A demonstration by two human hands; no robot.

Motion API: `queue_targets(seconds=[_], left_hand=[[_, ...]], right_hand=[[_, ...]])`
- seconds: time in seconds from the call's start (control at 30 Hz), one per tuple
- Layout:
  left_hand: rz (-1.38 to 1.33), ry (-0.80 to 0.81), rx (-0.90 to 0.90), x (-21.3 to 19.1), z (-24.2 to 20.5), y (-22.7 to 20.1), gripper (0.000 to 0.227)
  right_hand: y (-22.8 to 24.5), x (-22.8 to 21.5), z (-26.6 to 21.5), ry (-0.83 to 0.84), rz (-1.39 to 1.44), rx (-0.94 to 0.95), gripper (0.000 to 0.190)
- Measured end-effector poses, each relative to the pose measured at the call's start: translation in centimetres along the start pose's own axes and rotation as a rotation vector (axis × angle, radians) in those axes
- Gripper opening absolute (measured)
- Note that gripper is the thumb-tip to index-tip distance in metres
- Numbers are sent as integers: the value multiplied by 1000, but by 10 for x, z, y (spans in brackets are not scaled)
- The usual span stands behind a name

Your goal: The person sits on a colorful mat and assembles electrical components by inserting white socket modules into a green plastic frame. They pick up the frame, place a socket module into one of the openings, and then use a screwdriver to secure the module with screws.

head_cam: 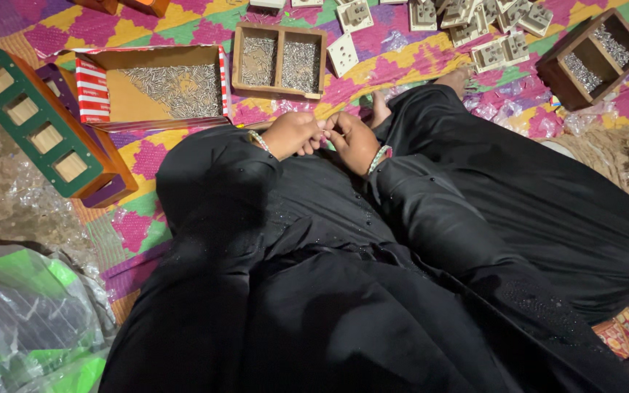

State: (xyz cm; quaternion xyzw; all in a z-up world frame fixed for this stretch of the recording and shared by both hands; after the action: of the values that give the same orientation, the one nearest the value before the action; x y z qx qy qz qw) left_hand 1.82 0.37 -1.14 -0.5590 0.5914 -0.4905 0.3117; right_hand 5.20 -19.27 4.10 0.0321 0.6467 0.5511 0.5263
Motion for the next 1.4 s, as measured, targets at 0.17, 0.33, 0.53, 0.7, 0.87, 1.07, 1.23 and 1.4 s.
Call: queue_targets(seconds=[0.17, 0.33, 0.53, 0.7, 0.87, 1.07, 1.23, 1.4], left_hand=[[-10, 9, 50, 0, -2, 0, 30], [-10, -4, 33, -1, 0, 4, 31], [-21, -4, 33, 0, 0, 3, 30], [10, -20, -5, 1, -4, -5, 36], [44, -14, -10, 2, -7, -7, 41], [32, 16, 80, 0, -5, -3, 32], [-4, -18, 40, 1, -4, -2, 31], [21, -26, 20, 1, -5, -7, 32]], right_hand=[[2, -1, 0, 0, -52, 41, 12], [5, -2, -1, -25, -52, 1, 12], [6, -2, 0, 4, -62, 34, 13], [7, -3, 1, 10, -70, -20, 13], [6, -3, 0, -1, -81, 15, 13], [4, -1, -1, 9, -19, 53, 12], [2, -1, 0, 6, -43, 25, 12], [3, -2, 1, 3, -31, -17, 10]])
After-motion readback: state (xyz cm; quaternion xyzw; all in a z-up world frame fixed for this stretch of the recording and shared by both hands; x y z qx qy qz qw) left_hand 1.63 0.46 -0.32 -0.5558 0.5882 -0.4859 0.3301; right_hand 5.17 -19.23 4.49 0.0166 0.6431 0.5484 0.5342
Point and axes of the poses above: each hand's wrist, its own z-axis towards the middle knuckle, its own x-axis out of the palm, y = z × x, the point moved 1 cm from there along z, towards the middle knuckle, and after that the axes turned 8 degrees about -z, right-handed, at the moved point
